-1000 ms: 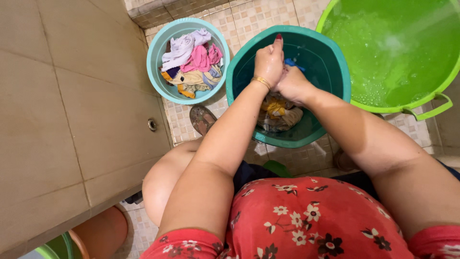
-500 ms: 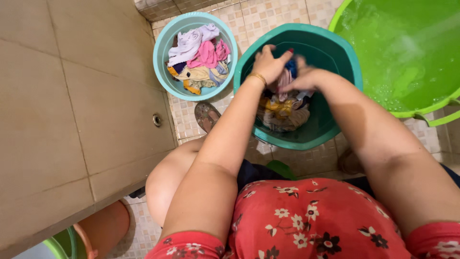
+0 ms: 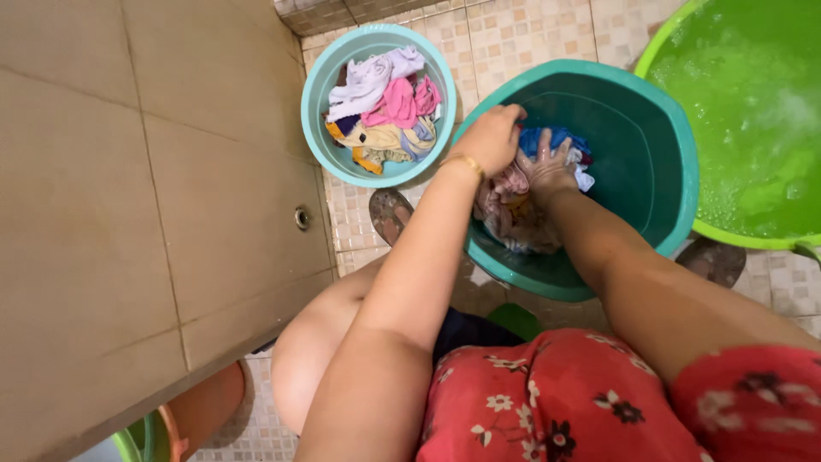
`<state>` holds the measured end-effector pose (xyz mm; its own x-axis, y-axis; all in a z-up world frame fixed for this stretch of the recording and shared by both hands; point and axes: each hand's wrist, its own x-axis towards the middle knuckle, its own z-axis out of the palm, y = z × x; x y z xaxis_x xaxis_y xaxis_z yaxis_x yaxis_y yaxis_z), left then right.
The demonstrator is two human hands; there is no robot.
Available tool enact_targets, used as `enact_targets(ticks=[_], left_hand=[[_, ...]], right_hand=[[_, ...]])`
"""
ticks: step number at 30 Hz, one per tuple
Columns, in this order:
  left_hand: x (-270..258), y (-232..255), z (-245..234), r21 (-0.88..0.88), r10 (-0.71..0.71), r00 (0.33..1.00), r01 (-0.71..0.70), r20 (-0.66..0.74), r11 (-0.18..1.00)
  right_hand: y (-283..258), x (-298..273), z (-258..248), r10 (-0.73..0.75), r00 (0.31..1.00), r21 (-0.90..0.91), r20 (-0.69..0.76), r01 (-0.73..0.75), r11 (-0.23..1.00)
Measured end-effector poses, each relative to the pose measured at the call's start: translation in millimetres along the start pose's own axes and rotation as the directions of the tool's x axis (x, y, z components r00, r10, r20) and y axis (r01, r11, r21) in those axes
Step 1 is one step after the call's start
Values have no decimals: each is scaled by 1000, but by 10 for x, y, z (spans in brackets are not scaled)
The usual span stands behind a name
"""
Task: The person washes clothes by hand in a basin of soapy water, scrubbing different garments and rinsing them before placing them into separate plastic buckets.
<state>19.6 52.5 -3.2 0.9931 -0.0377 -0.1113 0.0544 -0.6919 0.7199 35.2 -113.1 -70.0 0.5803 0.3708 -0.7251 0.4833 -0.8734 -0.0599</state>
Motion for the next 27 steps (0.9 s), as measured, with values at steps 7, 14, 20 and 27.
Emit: enact_targets(ticks=[7, 14, 20, 27], left_hand=[[-109, 225, -245, -130, 80, 983, -102, -163, 986], [-114, 177, -266, -131, 127, 970, -156, -209, 979], [-217, 86, -4, -259, 69, 963, -140, -262, 956], [-29, 272, 142, -190, 95, 995, -93, 1, 977]], right_hand=[[192, 126, -145, 77, 989, 418, -127, -17, 908], [326, -75, -476, 75, 974, 691, 214, -205, 693], [649, -102, -405, -48, 946, 871, 322, -275, 407], [57, -564, -155, 115, 986, 126, 125, -130, 983]])
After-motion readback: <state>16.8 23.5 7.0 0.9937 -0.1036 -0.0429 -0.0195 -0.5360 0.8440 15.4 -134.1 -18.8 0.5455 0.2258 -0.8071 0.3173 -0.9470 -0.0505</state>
